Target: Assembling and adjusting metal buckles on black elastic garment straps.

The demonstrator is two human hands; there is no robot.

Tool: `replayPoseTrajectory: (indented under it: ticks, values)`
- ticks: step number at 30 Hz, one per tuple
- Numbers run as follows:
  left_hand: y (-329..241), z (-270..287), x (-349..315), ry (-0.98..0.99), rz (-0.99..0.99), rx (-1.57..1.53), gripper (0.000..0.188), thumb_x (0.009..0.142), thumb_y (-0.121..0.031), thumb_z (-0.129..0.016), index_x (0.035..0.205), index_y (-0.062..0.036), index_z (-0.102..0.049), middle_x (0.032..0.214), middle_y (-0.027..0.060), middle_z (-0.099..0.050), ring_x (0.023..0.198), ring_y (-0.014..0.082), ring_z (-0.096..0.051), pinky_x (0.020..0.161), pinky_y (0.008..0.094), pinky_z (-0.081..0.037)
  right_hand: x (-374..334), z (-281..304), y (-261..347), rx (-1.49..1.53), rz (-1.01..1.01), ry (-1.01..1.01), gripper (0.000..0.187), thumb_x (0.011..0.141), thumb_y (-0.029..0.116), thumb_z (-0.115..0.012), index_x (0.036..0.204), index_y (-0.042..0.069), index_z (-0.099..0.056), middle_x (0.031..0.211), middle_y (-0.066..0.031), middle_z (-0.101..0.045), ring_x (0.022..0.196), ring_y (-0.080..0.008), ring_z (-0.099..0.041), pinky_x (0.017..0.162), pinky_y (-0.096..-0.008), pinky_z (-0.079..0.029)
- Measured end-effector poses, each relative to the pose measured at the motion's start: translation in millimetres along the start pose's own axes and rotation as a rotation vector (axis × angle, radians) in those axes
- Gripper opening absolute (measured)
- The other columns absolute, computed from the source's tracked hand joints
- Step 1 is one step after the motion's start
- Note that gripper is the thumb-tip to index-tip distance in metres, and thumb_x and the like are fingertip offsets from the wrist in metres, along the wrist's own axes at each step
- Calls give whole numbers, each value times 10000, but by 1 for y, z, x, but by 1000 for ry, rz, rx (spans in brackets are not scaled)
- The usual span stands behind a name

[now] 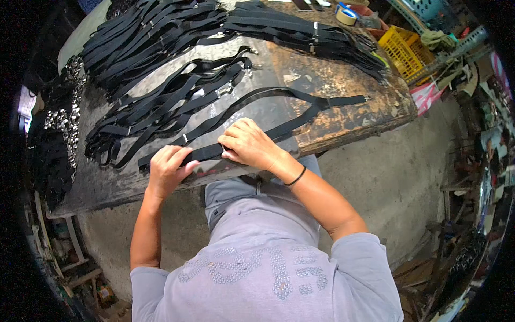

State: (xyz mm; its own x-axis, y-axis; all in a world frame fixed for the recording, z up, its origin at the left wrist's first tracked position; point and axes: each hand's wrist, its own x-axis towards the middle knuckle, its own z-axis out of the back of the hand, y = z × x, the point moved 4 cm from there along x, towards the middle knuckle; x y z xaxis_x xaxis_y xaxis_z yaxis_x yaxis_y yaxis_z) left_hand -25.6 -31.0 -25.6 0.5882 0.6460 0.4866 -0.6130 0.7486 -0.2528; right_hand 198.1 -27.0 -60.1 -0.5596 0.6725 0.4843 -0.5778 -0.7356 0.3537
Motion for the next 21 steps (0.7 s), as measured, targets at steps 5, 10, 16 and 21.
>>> replayPoseTrajectory:
  ticks: [5, 10, 16, 21]
  values:
    - [14, 15, -3, -70, -19, 68, 376, 678, -261, -839, 964, -69, -687, 854, 68, -646, 788, 278, -629, 698, 385, -498, -26, 27, -32, -74, -54, 0, 348, 738, 192, -783, 1047, 96, -653, 992, -46, -634, 983, -266, -576, 915, -402, -440]
    - [17, 20, -6, -42, -5, 95, 375, 692, -231, -831, 986, -53, -679, 868, 83, -650, 810, 285, -623, 734, 391, -487, -52, 47, -56, -108, -99, -9, 330, 794, 216, -761, 1082, 91, -658, 1031, -54, -642, 1007, -270, -572, 925, -401, -429]
    - [28, 27, -13, -30, 43, 123, 359, 693, -172, -825, 990, -40, -672, 899, 98, -661, 844, 301, -620, 782, 399, -486, -71, 64, -75, -108, -184, -16, 310, 803, 246, -746, 1062, 99, -660, 1038, -43, -653, 1046, -257, -577, 966, -413, -405]
    - [30, 29, -14, -30, 72, 126, 358, 715, -172, -820, 1014, -38, -677, 898, 100, -667, 859, 309, -626, 793, 403, -490, -77, 72, -83, -83, -211, -48, 331, 771, 222, -776, 1057, 90, -673, 1031, -53, -642, 1010, -266, -577, 933, -400, -423]
